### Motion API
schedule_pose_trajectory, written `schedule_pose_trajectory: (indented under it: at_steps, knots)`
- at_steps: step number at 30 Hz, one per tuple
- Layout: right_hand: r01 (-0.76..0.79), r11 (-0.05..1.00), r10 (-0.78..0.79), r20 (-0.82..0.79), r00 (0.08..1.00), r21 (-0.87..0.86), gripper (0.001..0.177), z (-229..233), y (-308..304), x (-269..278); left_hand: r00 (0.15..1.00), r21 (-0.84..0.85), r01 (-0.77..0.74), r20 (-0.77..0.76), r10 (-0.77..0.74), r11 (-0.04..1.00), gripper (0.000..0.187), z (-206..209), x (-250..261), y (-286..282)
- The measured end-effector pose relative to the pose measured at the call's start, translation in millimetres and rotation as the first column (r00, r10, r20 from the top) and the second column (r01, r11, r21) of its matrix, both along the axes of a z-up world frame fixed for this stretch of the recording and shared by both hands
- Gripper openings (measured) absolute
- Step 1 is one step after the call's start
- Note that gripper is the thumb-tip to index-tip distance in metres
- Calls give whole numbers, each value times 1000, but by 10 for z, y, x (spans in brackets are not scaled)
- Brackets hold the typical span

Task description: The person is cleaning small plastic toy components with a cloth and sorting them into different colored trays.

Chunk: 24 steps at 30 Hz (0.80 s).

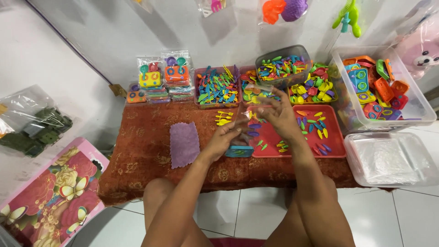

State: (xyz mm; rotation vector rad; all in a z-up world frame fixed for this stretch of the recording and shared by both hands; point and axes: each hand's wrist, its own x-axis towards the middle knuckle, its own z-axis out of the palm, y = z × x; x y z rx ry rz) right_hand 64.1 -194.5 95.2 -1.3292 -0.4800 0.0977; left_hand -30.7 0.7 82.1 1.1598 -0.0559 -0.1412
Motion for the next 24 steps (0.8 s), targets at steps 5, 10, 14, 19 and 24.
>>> schedule_pose_trajectory:
  at_steps: [5,10,14,19,24]
  knots:
    - [-79,967,68,-54,996,-241,80,-41,-46,27,993,-154,-101,-76,90,983,40,-134,140,9]
    - [-108,928,110,-16,994,-356,81,-374,-13,155,974,-171,-215,-115,197,962,44,-384,281,120]
    - [-57,952,72,41,997,-301,63,-515,48,157,980,-129,-190,-84,180,973,48,-349,229,105]
    - [-88,953,92,1,996,-290,60,-489,141,154,968,54,-236,-76,240,970,55,-446,304,162]
    - [76,968,-40,155,987,-240,76,-4,212,-124,968,138,-245,-12,249,960,48,-574,356,189]
